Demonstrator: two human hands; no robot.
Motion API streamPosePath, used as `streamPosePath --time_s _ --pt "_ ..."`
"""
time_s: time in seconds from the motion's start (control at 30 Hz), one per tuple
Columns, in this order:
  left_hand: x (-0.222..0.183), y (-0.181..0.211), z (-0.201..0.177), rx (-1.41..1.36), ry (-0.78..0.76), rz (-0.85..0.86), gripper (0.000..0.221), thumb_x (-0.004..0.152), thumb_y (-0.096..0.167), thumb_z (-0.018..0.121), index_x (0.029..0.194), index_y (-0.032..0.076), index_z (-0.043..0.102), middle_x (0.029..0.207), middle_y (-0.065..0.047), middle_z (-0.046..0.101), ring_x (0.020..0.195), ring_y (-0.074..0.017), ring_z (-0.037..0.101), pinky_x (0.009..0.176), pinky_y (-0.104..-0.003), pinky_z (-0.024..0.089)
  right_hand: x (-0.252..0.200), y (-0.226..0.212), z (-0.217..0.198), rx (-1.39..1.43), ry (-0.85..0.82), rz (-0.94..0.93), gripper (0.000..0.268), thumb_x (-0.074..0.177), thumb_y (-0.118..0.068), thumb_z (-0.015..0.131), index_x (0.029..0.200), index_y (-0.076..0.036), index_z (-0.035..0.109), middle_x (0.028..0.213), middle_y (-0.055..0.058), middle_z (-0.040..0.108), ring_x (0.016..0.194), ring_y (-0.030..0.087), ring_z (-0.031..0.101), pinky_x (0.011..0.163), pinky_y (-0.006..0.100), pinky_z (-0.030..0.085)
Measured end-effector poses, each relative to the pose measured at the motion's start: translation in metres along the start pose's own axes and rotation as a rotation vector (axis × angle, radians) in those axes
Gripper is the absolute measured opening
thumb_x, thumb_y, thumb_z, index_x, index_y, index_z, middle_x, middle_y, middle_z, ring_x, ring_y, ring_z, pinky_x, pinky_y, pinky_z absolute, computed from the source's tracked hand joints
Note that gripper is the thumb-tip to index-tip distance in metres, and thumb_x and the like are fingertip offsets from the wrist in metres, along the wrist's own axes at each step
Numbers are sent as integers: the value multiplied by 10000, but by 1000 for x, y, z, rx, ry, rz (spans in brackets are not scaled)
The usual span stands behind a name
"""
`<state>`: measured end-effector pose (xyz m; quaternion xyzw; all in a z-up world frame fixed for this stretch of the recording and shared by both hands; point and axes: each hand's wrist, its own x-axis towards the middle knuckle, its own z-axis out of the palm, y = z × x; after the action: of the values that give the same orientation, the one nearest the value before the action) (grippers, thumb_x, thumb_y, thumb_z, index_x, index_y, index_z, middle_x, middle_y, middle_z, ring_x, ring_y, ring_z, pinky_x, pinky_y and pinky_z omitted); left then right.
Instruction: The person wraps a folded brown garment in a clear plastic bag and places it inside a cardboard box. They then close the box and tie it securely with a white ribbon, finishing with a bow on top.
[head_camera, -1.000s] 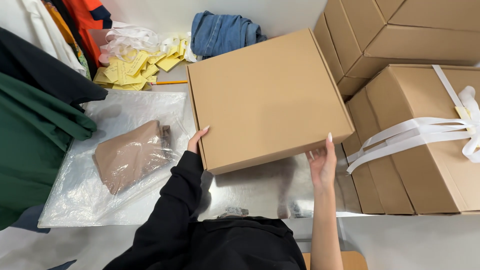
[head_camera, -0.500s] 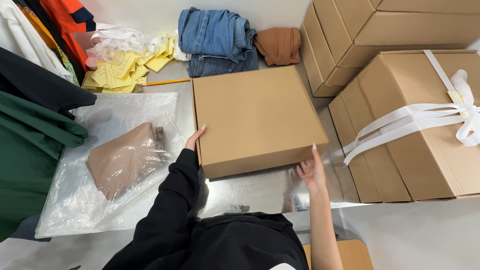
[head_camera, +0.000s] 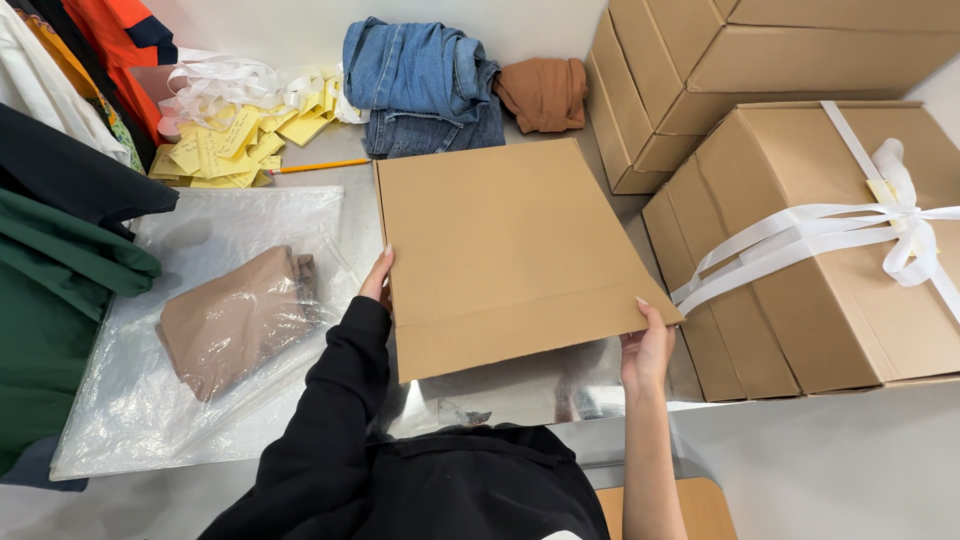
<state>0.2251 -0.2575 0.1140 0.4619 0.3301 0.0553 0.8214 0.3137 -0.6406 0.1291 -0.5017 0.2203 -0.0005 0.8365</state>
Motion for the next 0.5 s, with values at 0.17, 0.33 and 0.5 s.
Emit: streamPosePath --time_s 0.17,0.33,0.5 --pt "21 -29 -11 -56 -38 68 793 1004 451 582 1632 193 172 1693 -155 148 1563 -397 83 1226 -561 226 -14 -19 7 -1 -78 -37 526 893 -160 723 1305 -79 406 1124 62 642 973 217 724 867 367 599" --pt "63 -47 -47 -8 -92 284 681 1010 -41 525 1606 204 307 1662 -160 271 1547 -329 188 1185 -409 351 -11 -35 17 50 -172 -127 529 883 -153 708 1330 -104 431 1137 46 674 946 207 751 796 309 643" --pt "105 -57 -83 455 118 445 357 964 113 576 1295 230 511 1281 -34 484 1266 -258 433 1025 -379 463 -42 -79 66 152 -391 -237 296 999 -146 596 1287 -122 532 1124 82 722 938 205 770 775 297 673"
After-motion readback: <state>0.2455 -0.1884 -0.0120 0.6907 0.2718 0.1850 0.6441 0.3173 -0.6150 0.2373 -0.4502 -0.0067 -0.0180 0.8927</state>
